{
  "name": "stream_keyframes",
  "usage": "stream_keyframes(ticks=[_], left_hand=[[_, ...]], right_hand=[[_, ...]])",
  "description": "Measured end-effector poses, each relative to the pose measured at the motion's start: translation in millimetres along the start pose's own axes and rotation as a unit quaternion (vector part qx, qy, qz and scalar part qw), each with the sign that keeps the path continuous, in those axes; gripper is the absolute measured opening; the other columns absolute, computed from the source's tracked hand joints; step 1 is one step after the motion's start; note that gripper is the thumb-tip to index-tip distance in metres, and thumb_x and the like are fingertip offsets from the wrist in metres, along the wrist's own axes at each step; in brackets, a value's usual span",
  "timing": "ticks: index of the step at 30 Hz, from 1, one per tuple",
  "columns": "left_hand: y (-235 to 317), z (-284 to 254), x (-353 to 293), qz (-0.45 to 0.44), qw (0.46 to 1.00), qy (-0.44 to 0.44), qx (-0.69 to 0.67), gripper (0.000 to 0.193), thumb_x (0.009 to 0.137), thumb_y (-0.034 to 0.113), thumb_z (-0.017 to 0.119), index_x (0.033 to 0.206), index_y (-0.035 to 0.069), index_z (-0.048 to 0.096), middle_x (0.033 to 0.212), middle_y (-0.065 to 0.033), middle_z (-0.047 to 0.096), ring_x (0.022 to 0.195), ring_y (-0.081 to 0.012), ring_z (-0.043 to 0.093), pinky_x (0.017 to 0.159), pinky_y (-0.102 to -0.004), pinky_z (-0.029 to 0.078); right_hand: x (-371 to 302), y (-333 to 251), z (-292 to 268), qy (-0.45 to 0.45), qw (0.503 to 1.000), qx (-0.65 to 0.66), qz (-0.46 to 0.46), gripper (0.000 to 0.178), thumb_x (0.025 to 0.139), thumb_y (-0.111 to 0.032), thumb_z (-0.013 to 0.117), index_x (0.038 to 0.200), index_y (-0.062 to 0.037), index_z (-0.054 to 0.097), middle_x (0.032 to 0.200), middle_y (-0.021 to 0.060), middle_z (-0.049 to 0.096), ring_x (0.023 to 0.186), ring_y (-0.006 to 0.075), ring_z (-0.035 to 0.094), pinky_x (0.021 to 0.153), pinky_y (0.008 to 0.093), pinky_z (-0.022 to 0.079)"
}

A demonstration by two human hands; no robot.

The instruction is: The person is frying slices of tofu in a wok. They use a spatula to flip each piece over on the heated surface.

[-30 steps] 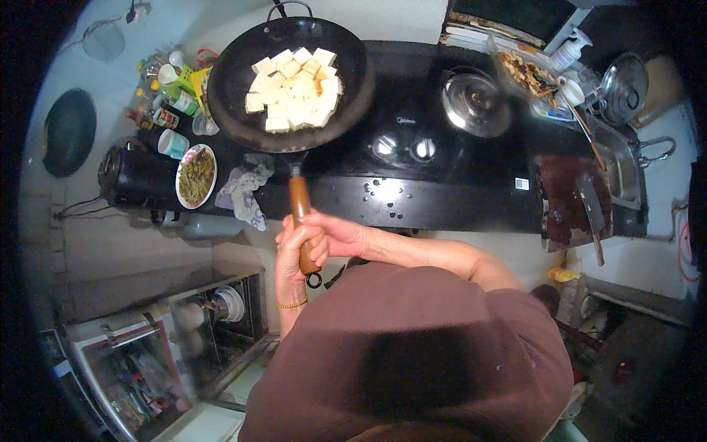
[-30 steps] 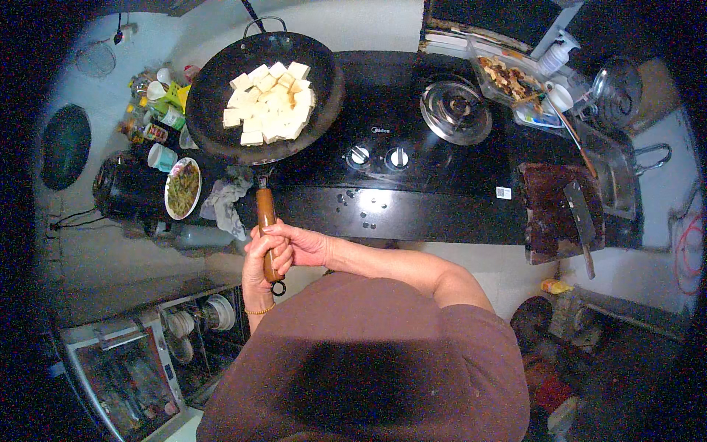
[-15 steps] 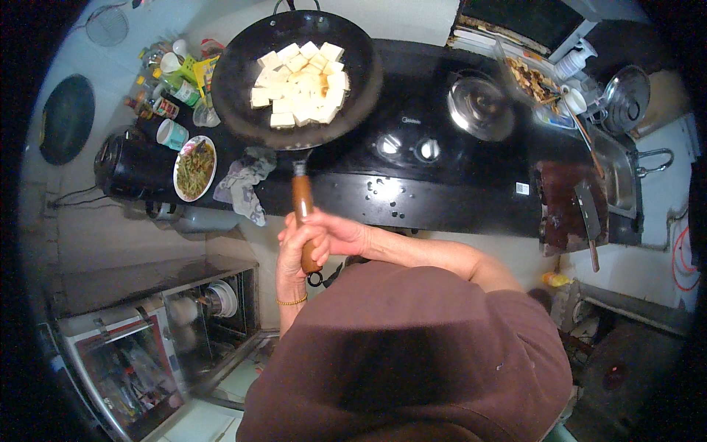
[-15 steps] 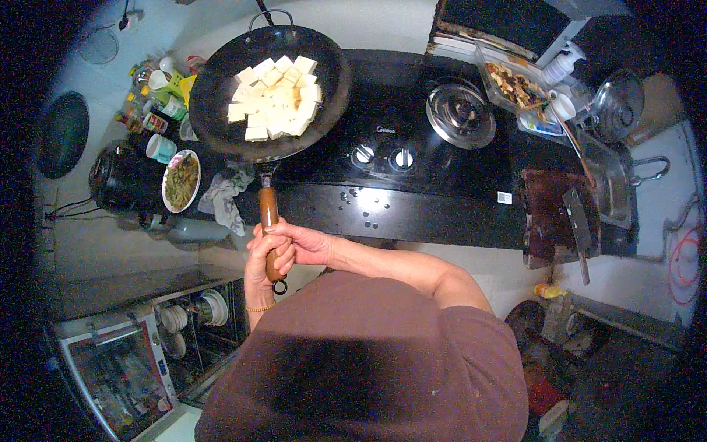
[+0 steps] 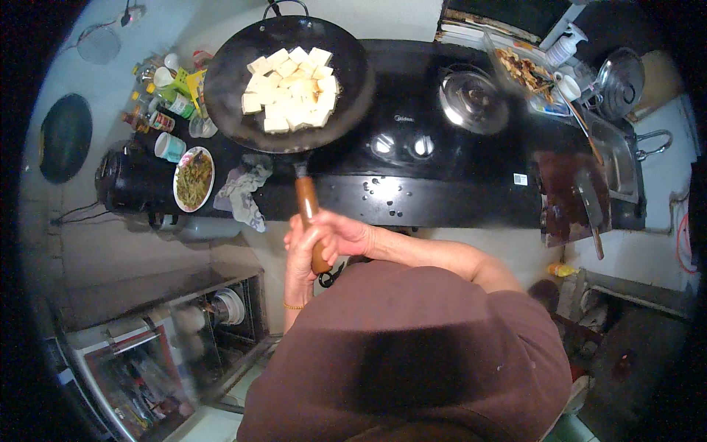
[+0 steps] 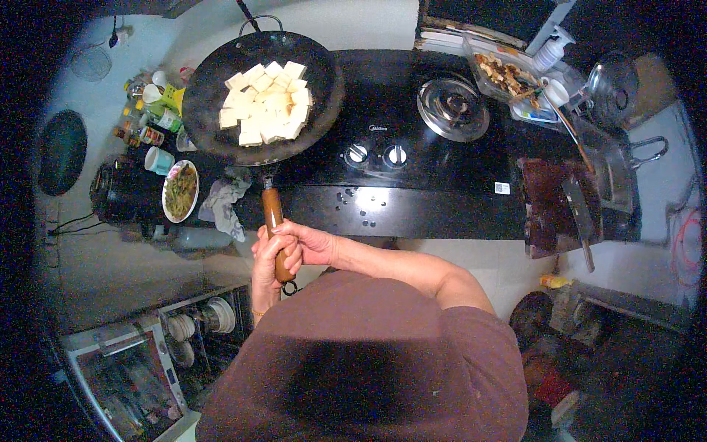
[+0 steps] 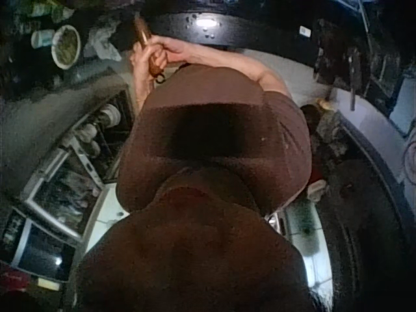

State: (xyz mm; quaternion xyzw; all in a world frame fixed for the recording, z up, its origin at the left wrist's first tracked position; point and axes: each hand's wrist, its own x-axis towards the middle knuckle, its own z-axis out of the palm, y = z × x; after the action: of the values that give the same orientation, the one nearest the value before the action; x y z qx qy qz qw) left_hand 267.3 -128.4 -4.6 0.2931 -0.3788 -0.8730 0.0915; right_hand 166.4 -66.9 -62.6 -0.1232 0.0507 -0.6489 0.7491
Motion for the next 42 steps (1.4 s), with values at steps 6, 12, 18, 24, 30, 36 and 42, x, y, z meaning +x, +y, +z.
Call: stream_keyframes(ticks=[6, 12, 18, 24, 30, 36, 42], left_hand=[[-1.2, 11.9, -1.0, 0.002, 0.999, 0.032, -0.006, 0.014, 0.085, 0.006, 0.050, 0.097, 0.006, 0.045, 0.059, -0.0026, 0.042, 0.038, -0.0133, 0.040, 0.032, -0.0269, 0.035], [-2.3, 12.2, -0.9, 0.002, 1.000, 0.026, -0.002, 0.012, 0.085, 0.006, 0.050, 0.096, 0.008, 0.045, 0.059, -0.0021, 0.042, 0.037, -0.0132, 0.038, 0.032, -0.0271, 0.034], [-4.7, 8.6, -1.7, 0.005, 1.000, 0.023, -0.011, 0.012, 0.086, 0.006, 0.050, 0.097, 0.008, 0.044, 0.060, -0.0017, 0.042, 0.038, -0.0127, 0.039, 0.032, -0.0267, 0.034], [-4.6, 9.5, -0.5, 0.009, 1.000, 0.021, -0.011, 0.014, 0.086, 0.006, 0.050, 0.099, 0.007, 0.044, 0.062, -0.0020, 0.043, 0.039, -0.0120, 0.040, 0.032, -0.0262, 0.035], [-5.9, 6.4, -3.1, 0.011, 1.000, 0.024, -0.016, 0.015, 0.086, 0.007, 0.050, 0.100, 0.007, 0.044, 0.063, -0.0022, 0.044, 0.040, -0.0115, 0.040, 0.032, -0.0257, 0.036], [-7.6, -4.4, 0.4, 0.008, 1.000, -0.014, -0.021, 0.020, 0.087, 0.008, 0.051, 0.104, 0.007, 0.041, 0.063, -0.0055, 0.046, 0.041, -0.0144, 0.043, 0.034, -0.0266, 0.038], [-8.1, 4.6, 1.3, 0.011, 1.000, 0.015, -0.006, 0.014, 0.084, 0.008, 0.052, 0.095, 0.007, 0.043, 0.063, -0.0030, 0.044, 0.039, -0.0124, 0.040, 0.031, -0.0262, 0.035]], right_hand=[[-1.3, 0.9, -3.7, 0.008, 1.000, 0.007, -0.001, 0.042, 0.086, -0.035, 0.060, 0.114, -0.0046, 0.051, 0.117, 0.0201, 0.057, 0.112, 0.0299, 0.055, 0.099, 0.0433, 0.043], [-2.4, -0.3, -1.4, -0.001, 1.000, 0.003, -0.008, 0.043, 0.086, -0.035, 0.060, 0.115, -0.0044, 0.051, 0.115, 0.0203, 0.058, 0.111, 0.0304, 0.056, 0.099, 0.0441, 0.043], [-3.4, 1.3, -2.3, -0.002, 1.000, 0.011, 0.000, 0.044, 0.087, -0.036, 0.060, 0.115, -0.0043, 0.050, 0.118, 0.0201, 0.056, 0.113, 0.0300, 0.055, 0.099, 0.0438, 0.043], [-3.9, -1.5, -5.3, 0.013, 1.000, -0.007, 0.009, 0.045, 0.087, -0.037, 0.060, 0.117, -0.0046, 0.049, 0.119, 0.0201, 0.056, 0.113, 0.0294, 0.054, 0.100, 0.0431, 0.043], [-2.7, 0.1, -3.7, 0.009, 1.000, 0.000, 0.015, 0.044, 0.086, -0.035, 0.061, 0.116, -0.0049, 0.050, 0.118, 0.0204, 0.056, 0.113, 0.0289, 0.055, 0.100, 0.0421, 0.043], [-1.9, 0.3, -3.5, 0.015, 1.000, -0.004, 0.015, 0.043, 0.086, -0.034, 0.061, 0.115, -0.0050, 0.050, 0.118, 0.0201, 0.057, 0.111, 0.0287, 0.055, 0.099, 0.0418, 0.043], [-3.1, -0.5, -8.1, 0.023, 1.000, -0.006, 0.013, 0.042, 0.085, -0.034, 0.062, 0.114, -0.0053, 0.050, 0.117, 0.0199, 0.057, 0.111, 0.0286, 0.056, 0.099, 0.0420, 0.043]])
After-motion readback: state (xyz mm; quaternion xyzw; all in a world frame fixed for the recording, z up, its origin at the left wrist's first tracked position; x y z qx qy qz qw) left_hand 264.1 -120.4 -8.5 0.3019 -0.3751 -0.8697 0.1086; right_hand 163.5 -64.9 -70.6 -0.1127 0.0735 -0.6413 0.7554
